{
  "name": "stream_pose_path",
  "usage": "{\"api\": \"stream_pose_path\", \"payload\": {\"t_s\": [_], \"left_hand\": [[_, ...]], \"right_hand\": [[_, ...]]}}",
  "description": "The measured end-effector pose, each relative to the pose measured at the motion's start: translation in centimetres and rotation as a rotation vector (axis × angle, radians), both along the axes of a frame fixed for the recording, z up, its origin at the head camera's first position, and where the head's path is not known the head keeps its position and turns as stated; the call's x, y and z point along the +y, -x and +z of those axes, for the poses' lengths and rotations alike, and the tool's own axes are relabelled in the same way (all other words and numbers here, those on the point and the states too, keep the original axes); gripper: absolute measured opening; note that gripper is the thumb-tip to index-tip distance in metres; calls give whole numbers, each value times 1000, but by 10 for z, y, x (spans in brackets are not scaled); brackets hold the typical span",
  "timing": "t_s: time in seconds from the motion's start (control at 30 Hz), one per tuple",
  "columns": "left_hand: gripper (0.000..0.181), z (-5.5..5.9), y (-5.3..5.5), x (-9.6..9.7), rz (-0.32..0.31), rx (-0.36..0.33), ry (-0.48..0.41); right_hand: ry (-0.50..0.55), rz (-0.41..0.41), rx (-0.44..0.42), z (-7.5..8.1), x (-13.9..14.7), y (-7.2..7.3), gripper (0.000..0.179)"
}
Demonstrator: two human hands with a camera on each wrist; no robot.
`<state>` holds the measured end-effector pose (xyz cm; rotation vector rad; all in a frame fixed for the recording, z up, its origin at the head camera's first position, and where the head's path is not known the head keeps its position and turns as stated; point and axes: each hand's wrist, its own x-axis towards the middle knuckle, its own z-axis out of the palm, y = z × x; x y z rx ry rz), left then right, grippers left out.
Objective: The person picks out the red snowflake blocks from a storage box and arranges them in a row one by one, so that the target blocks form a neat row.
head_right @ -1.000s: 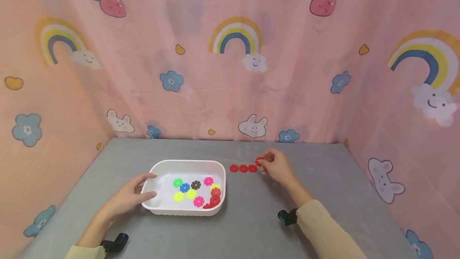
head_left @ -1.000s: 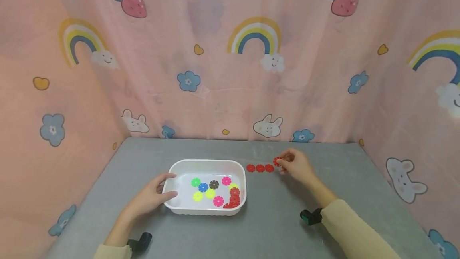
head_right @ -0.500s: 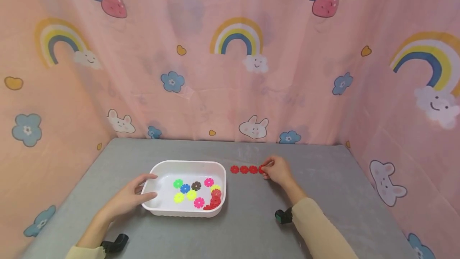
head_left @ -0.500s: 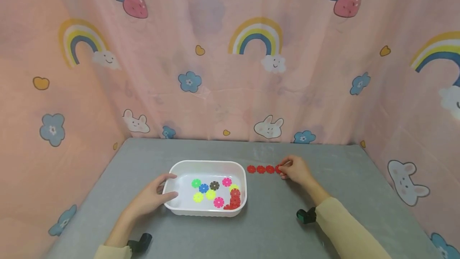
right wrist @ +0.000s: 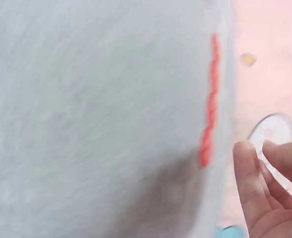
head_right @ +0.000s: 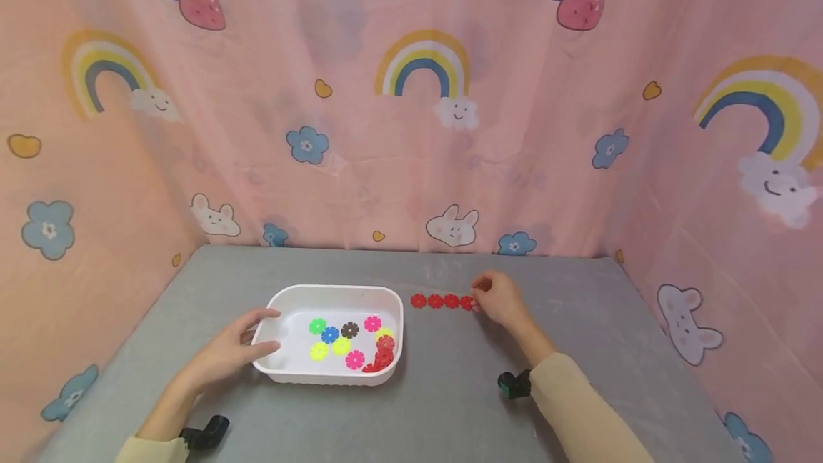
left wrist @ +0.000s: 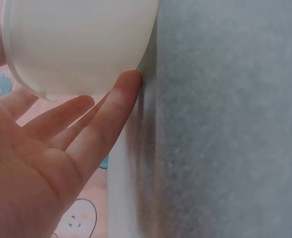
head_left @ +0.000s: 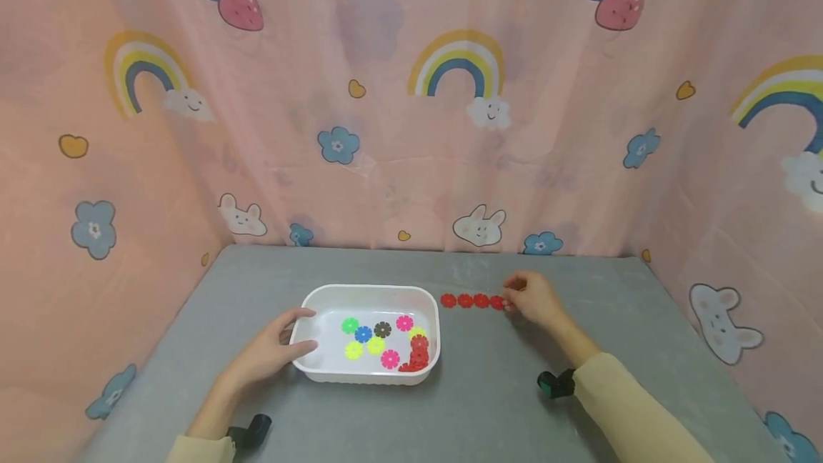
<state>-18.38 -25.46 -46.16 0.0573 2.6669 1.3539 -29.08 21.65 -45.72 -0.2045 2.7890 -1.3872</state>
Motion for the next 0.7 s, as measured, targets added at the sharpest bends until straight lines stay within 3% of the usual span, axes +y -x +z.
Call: {"api": "stream_pose_path", "payload": {"t_s": [0.37,0.7], "left_hand": [[60,-1,4,-2,-9,-6,10],[59,0,2,-1,-5,0,13]], "right_hand": [[-115,93,124,50,-32,-26,21],[-95,217,119,66,-69,-43,11]]}}
